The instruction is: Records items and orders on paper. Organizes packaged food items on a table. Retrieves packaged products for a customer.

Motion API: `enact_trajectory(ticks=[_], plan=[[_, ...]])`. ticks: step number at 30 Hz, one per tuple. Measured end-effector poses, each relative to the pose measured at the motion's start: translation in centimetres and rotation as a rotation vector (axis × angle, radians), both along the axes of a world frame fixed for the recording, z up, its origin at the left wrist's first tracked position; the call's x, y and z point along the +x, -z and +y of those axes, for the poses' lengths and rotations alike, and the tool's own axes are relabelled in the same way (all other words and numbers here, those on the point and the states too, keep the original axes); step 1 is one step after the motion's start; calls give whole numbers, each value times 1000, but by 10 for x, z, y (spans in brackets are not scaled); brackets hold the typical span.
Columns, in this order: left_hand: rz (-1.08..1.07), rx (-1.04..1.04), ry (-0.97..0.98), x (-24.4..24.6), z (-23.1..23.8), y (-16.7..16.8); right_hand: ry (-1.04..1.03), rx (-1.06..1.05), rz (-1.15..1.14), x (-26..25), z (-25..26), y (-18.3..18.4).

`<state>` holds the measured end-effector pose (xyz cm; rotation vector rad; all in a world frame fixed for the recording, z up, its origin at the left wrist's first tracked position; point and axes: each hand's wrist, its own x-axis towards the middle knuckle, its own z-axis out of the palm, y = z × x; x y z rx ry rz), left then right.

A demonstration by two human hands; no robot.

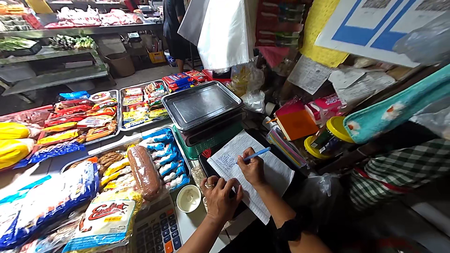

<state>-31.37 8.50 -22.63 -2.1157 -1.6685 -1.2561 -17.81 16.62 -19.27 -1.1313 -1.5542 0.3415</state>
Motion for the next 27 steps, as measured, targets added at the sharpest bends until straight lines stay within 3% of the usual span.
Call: enact_trajectory(ticks=[14,21,27], plan=[[-3,-4,2,1,0,-2,44,-31,-14,1,1,-3],[-22,-10,0,1,-2,0,-262,-145,214,4,-10,-11],[-58,-85,79,-4,-11,-7,-202,-142,276,-1,-7,4]])
